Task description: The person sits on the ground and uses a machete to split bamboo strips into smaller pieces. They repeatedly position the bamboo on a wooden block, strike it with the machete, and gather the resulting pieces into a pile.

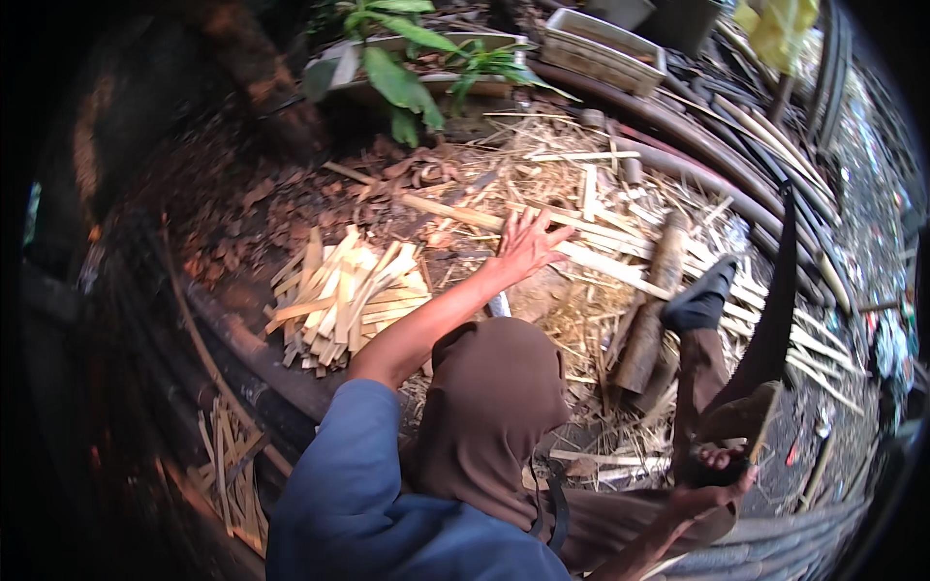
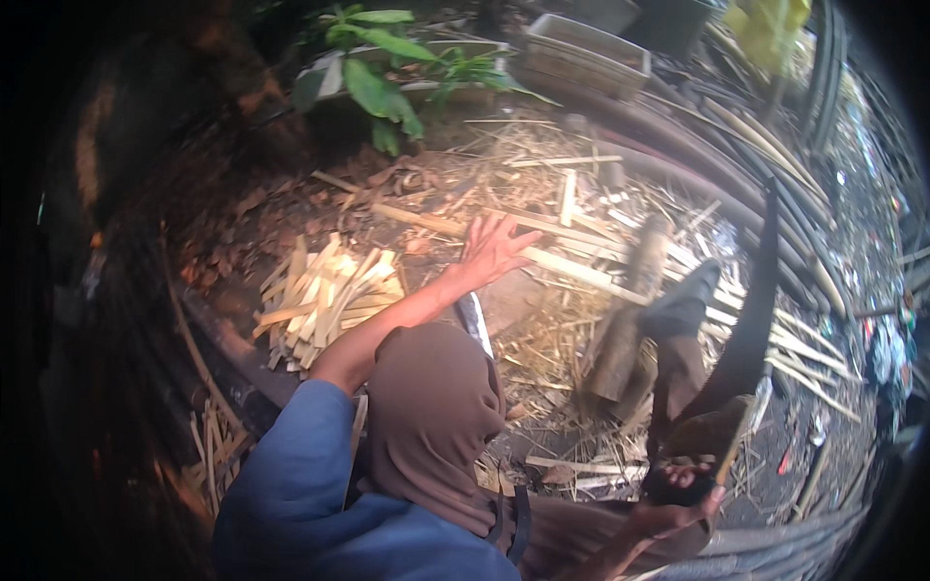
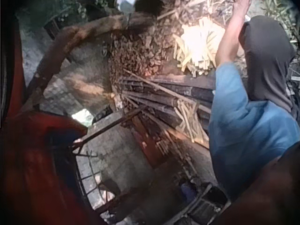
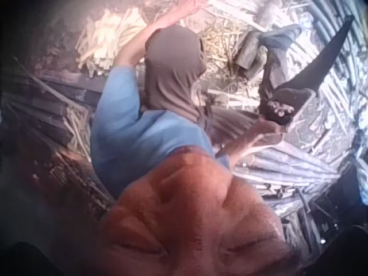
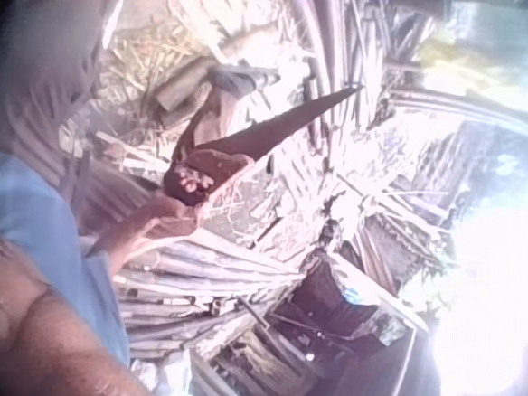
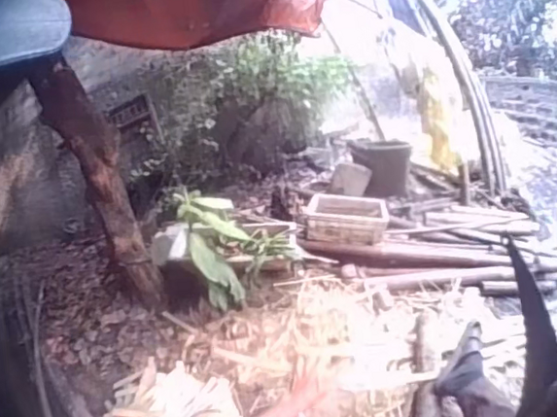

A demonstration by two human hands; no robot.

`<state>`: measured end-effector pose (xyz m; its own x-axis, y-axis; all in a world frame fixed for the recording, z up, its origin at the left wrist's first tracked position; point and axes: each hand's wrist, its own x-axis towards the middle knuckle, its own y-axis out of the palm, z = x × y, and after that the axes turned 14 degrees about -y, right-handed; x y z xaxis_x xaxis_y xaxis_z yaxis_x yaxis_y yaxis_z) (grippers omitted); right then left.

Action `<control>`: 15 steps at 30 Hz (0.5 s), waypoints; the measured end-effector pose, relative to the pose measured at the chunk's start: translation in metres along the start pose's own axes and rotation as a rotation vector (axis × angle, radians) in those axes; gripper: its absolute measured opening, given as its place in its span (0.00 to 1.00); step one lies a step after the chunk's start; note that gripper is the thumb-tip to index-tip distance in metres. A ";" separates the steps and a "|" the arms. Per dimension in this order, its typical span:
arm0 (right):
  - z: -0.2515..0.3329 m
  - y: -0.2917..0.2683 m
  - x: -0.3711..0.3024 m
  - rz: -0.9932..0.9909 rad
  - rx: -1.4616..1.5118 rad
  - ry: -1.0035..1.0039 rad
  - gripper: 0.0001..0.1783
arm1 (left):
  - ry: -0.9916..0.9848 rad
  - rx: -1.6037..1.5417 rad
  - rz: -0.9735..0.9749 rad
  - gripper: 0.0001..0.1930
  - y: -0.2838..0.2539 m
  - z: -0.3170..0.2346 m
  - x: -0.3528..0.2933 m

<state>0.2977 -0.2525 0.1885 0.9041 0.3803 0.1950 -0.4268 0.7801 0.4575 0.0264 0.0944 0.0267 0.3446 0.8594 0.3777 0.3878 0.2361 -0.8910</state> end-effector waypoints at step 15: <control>-0.106 -0.011 -0.039 0.277 -0.489 0.073 0.24 | -0.212 -0.098 0.146 0.26 -0.034 0.087 0.001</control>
<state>0.2646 -0.2231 0.0834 0.7605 0.6232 0.1822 -0.6239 0.7791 -0.0609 -0.0613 0.1264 0.0353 0.2204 0.9593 0.1768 0.4318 0.0666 -0.8995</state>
